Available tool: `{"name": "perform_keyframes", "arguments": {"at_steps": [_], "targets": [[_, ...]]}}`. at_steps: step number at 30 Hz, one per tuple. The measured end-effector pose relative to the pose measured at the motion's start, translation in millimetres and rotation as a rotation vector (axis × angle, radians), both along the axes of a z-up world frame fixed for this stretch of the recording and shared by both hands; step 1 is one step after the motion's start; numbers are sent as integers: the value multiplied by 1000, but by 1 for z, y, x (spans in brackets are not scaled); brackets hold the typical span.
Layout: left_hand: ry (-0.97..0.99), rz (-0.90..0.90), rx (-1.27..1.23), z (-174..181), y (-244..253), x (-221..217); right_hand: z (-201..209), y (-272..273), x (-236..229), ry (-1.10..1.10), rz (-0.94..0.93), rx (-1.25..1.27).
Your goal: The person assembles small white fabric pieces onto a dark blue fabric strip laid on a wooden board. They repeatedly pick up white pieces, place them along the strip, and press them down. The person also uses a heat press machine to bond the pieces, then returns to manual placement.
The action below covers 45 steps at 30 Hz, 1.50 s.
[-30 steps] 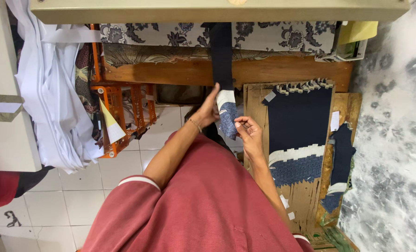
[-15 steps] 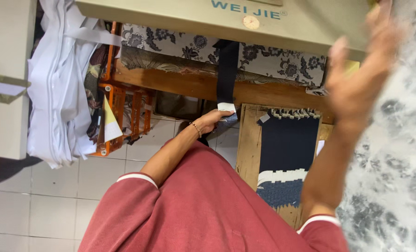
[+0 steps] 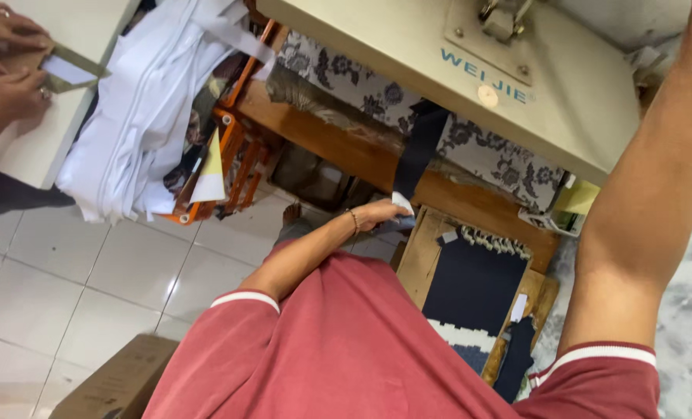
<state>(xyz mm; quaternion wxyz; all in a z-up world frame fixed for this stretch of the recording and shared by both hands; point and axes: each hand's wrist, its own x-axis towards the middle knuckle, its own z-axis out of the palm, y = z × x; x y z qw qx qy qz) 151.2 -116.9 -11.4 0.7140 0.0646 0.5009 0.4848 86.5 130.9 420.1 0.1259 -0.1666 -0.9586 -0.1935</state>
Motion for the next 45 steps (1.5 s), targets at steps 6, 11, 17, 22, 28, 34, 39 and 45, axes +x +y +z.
{"name": "perform_keyframes", "arguments": {"at_steps": [6,11,17,22,28,34,39,45], "targets": [[131,-50,87,-17,1,2,-6,-16,10,85,92,98],[137,-87,80,-21,-7,4,-45,-50,31,-48,86,-66],[172,-209,-28,-11,-17,9,-125,-89,27,-541,-171,-607],[143,-223,5,-22,-22,8,-148,-104,21,-586,-101,-814],[225,-275,-106,-43,-34,12,-161,-100,19,-540,-12,-881],[157,-361,12,-53,-17,9,-187,-102,24,-558,-1,-780],[232,-428,86,-43,6,-2,-207,-101,34,-536,-45,-637],[374,-521,147,-60,24,-12,-199,-114,30,-319,-144,-564]]}}
